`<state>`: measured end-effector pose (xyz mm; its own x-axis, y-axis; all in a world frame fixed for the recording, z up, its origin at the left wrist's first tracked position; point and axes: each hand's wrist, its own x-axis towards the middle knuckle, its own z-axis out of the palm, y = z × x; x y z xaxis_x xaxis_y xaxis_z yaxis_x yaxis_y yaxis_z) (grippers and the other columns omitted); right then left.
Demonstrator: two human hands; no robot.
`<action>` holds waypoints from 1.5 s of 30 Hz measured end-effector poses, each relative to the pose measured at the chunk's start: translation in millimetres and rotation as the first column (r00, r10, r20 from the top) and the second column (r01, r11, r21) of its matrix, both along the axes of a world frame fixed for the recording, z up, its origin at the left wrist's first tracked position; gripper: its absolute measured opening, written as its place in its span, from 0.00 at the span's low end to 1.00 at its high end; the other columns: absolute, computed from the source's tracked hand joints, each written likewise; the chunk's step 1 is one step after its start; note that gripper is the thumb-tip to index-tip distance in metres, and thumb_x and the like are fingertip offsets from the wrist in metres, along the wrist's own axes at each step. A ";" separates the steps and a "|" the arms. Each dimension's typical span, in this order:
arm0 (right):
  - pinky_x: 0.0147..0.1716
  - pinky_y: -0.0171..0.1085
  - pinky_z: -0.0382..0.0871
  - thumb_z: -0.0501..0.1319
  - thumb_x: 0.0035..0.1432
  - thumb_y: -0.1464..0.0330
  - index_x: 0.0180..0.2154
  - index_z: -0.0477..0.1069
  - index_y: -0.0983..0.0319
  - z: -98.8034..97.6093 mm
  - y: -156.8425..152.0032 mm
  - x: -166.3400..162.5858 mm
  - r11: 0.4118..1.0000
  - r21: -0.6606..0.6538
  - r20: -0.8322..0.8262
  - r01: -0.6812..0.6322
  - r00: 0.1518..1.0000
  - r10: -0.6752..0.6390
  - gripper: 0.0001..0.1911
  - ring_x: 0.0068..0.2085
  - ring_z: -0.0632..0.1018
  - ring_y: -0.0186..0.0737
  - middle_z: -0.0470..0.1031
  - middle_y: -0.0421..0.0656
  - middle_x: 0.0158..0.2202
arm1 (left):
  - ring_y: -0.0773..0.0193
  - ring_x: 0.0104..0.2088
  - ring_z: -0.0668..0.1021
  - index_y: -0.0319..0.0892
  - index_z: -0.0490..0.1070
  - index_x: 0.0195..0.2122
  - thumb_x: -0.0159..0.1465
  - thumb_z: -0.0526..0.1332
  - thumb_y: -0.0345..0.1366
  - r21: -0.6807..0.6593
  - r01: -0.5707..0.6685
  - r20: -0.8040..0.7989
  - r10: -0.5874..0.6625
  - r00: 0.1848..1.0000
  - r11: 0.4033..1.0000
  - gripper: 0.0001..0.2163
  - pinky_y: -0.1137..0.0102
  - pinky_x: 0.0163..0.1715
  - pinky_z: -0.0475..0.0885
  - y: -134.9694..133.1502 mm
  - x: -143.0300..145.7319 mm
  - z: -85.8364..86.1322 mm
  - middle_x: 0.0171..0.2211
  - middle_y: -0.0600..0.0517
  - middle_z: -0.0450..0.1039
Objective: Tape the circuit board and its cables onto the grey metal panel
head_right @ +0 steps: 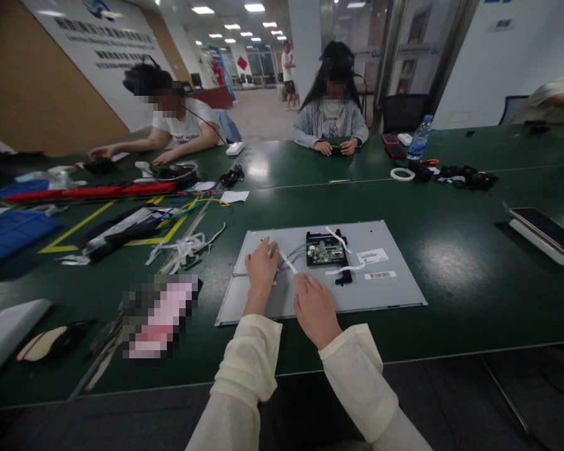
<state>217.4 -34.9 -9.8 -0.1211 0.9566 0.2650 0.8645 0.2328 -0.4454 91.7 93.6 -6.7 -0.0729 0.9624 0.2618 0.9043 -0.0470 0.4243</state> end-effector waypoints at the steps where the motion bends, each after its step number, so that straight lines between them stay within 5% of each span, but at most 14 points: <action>1: 0.56 0.44 0.62 0.49 0.63 0.73 0.59 0.62 0.67 -0.7 0.1 0.0 1.000 0.001 0.003 -0.002 1.000 0.002 0.23 0.61 0.65 0.43 0.68 0.51 0.57 | 0.55 0.56 0.71 0.42 0.62 0.57 0.65 0.55 0.33 0.004 0.002 -0.004 -0.002 1.000 1.000 0.19 0.55 0.59 0.53 0.1 -0.2 0.3 0.54 0.43 0.71; 13: 0.55 0.44 0.66 0.49 0.62 0.73 0.57 0.65 0.64 3.7 -19.9 11.9 0.999 0.011 -0.082 -0.035 0.996 0.035 0.22 0.56 0.70 0.43 0.71 0.50 0.55 | 0.55 0.56 0.72 0.40 0.60 0.59 0.65 0.50 0.30 -0.015 0.008 -0.045 -0.009 0.999 1.000 0.20 0.55 0.58 0.56 -2.0 0.4 4.5 0.54 0.41 0.71; 20: 0.50 0.43 0.69 0.52 0.61 0.64 0.52 0.70 0.61 14.2 0.7 111.8 0.982 0.093 -0.267 0.165 0.954 -0.136 0.19 0.49 0.75 0.43 0.74 0.48 0.50 | 0.58 0.59 0.67 0.41 0.56 0.61 0.66 0.48 0.28 0.014 0.067 -0.037 -0.067 0.997 0.998 0.21 0.49 0.61 0.48 -10.8 3.3 16.1 0.50 0.44 0.74; 25: 0.36 0.37 0.72 0.53 0.60 0.61 0.47 0.73 0.62 1.3 36.9 166.3 0.968 -0.095 -0.270 0.233 0.930 -0.250 0.19 0.36 0.78 0.40 0.78 0.46 0.37 | 0.57 0.59 0.67 0.44 0.57 0.60 0.66 0.49 0.28 0.078 0.145 -0.049 -0.141 0.989 0.986 0.21 0.48 0.62 0.47 -16.8 9.8 24.1 0.52 0.46 0.73; 31: 0.26 0.33 0.69 0.54 0.59 0.56 0.44 0.75 0.61 -9.4 39.2 164.5 0.965 -0.221 -0.378 0.140 0.900 -0.217 0.21 0.24 0.77 0.36 0.77 0.41 0.27 | 0.57 0.58 0.67 0.42 0.59 0.59 0.66 0.50 0.29 0.099 0.167 -0.070 -0.161 0.984 0.981 0.20 0.50 0.63 0.46 -19.0 12.5 27.0 0.51 0.46 0.74; 45: 0.26 0.33 0.67 0.57 0.56 0.57 0.43 0.75 0.64 -11.4 33.4 162.8 0.972 -0.204 -0.518 0.117 0.830 -0.209 0.20 0.25 0.74 0.36 0.74 0.41 0.25 | 0.57 0.57 0.68 0.43 0.61 0.56 0.66 0.50 0.30 0.067 0.208 -0.090 -0.202 0.975 0.976 0.17 0.49 0.63 0.45 -22.7 17.8 27.6 0.50 0.47 0.74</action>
